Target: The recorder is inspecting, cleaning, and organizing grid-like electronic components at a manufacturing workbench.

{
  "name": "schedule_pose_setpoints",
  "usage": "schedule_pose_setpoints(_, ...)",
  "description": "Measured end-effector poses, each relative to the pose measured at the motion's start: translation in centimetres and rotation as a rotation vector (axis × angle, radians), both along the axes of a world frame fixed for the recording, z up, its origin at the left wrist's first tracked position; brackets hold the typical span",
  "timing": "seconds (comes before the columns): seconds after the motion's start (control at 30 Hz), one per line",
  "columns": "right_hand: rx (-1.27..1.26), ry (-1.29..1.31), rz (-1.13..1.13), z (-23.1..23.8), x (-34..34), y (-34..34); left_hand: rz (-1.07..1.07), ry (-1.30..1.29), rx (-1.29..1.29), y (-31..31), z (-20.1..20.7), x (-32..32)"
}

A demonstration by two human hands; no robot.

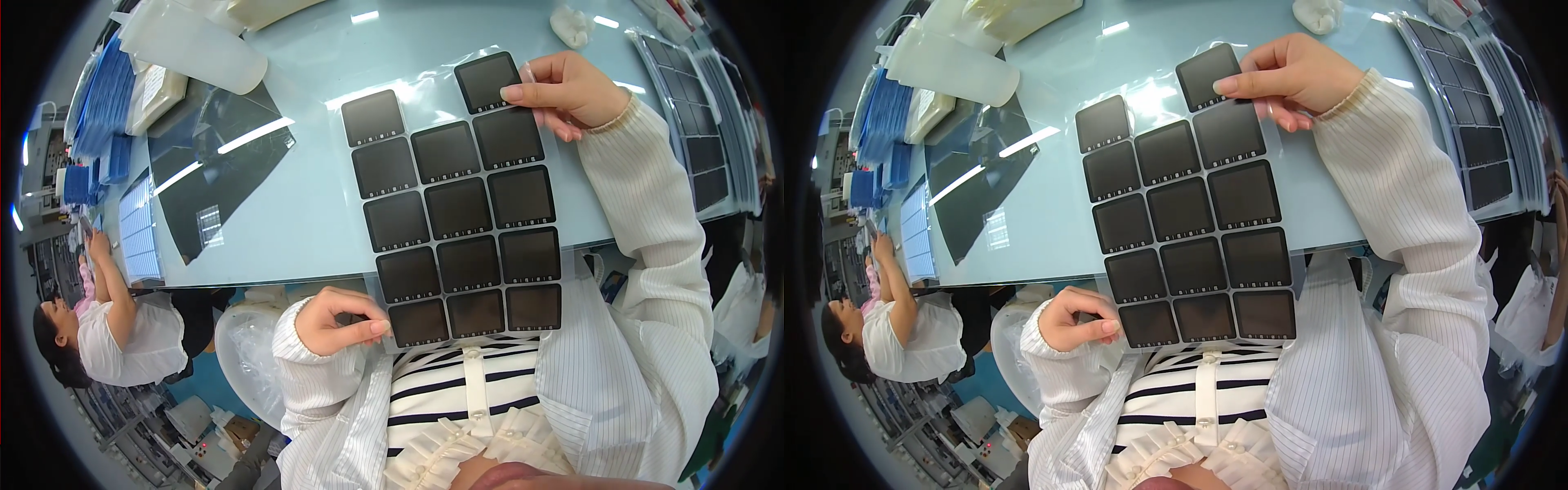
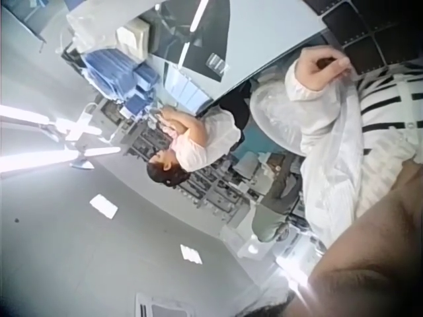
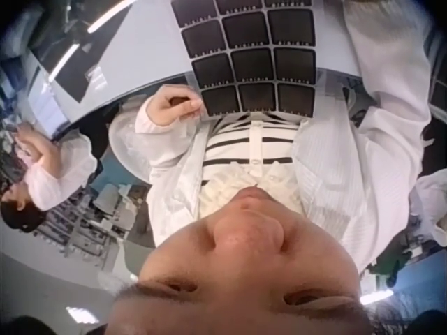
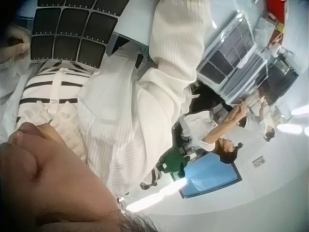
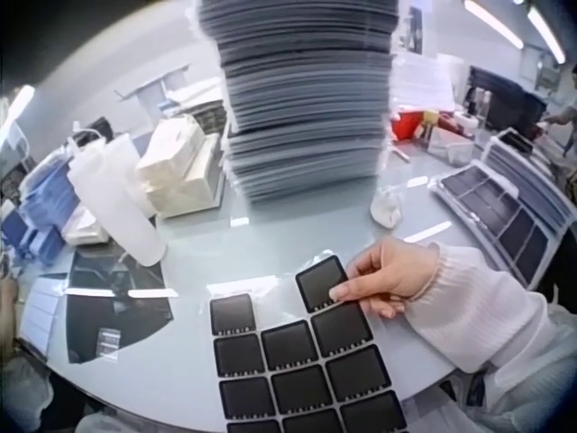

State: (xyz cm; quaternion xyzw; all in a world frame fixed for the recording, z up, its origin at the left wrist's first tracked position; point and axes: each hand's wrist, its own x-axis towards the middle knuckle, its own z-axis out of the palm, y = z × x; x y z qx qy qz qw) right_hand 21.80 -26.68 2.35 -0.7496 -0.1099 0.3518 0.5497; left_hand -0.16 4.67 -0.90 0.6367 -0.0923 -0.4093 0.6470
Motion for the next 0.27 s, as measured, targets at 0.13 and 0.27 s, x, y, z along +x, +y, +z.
schedule_pose_setpoints(0.13,0.005,-0.005,0.02,0.0,0.1,-0.1,-0.023,-0.027,-0.006,0.9,-1.0,-0.2)
schedule_pose_setpoints(0.27,-0.029,-0.019,0.014,-0.1,-0.1,0.4,0.228,0.293,0.3,2.5,-4.2,-0.9)
